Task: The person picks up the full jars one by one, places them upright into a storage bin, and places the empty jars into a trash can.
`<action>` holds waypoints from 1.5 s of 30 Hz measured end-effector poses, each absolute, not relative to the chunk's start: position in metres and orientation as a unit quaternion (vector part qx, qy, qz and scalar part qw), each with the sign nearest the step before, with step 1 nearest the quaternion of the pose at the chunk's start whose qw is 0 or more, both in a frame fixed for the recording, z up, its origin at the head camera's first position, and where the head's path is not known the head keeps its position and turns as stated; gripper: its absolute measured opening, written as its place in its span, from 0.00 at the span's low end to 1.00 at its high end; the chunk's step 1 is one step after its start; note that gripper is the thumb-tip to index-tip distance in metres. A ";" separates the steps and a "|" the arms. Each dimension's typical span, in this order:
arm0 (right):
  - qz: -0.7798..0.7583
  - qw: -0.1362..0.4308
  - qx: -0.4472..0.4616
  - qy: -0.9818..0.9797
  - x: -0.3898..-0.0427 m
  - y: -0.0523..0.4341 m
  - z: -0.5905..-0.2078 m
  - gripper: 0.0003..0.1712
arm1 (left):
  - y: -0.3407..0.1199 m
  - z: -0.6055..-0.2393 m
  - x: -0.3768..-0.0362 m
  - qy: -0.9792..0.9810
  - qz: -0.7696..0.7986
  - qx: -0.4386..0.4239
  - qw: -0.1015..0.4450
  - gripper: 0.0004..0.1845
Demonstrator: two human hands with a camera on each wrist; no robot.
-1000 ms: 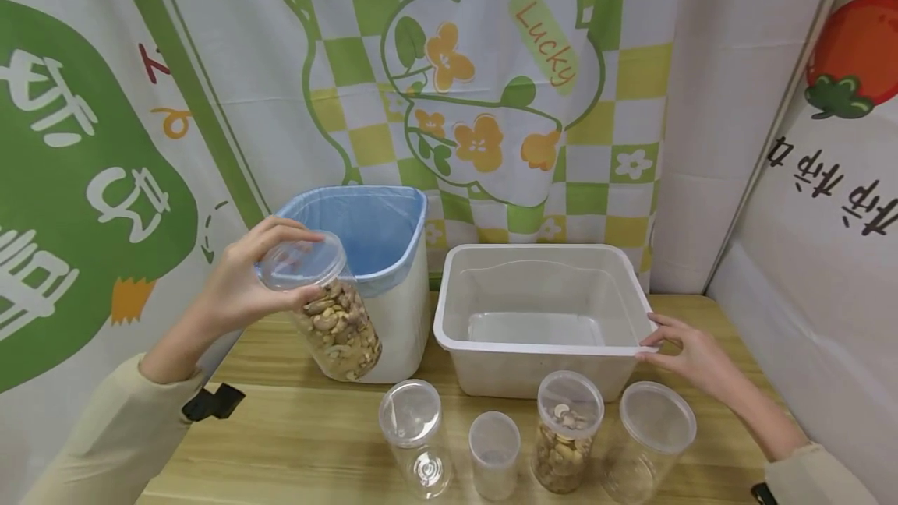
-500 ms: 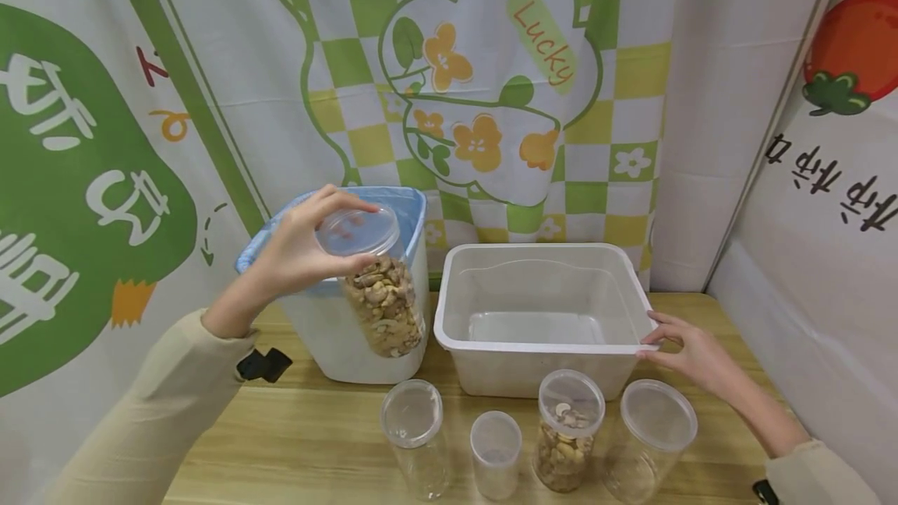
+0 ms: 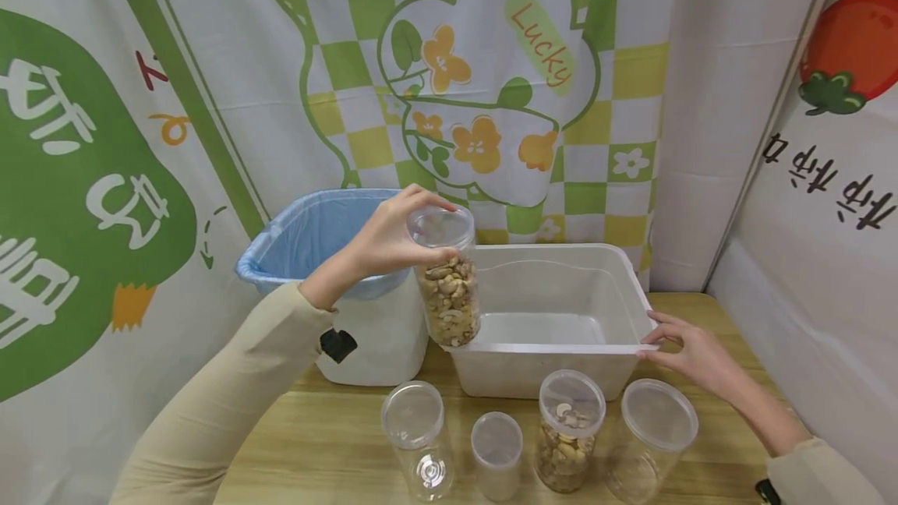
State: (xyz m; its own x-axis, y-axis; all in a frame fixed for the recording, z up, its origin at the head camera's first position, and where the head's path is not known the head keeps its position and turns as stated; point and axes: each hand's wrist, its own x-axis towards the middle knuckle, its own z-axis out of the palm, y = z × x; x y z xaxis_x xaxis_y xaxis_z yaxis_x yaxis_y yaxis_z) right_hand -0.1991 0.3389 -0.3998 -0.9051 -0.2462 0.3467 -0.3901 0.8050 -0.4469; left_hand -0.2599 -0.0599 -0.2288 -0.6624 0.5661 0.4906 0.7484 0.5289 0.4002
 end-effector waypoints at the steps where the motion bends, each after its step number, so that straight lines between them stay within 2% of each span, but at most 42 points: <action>1: 0.263 0.136 0.169 -0.940 -0.200 0.339 -0.400 0.06 | -0.056 -0.230 -0.262 -0.864 -0.297 -0.381 0.143 0.24; 7: 0.267 0.140 0.174 -0.938 -0.200 0.338 -0.399 0.06 | -0.036 -0.241 -0.275 -0.877 -0.293 -0.369 0.094 0.26; 18: 0.262 0.138 0.163 -0.941 -0.199 0.337 -0.400 0.06 | -0.020 -0.250 -0.292 -0.896 -0.279 -0.338 0.066 0.28; 29: 0.264 0.136 0.166 -0.940 -0.199 0.339 -0.402 0.06 | -0.013 -0.277 -0.301 -0.902 -0.267 -0.339 0.018 0.29; 45: 0.256 0.159 0.176 -0.937 -0.202 0.340 -0.405 0.07 | -0.010 -0.324 -0.312 -0.901 -0.253 -0.353 -0.003 0.30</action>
State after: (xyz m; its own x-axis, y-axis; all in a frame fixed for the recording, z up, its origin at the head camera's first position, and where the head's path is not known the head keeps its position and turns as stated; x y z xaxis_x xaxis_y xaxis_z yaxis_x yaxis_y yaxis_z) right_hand -0.2018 0.3403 -0.4048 -0.8877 -0.2480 0.3880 -0.4107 0.8074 -0.4236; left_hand -0.3122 -0.0095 -0.3237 -0.7511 0.6373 0.1725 0.6340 0.6233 0.4577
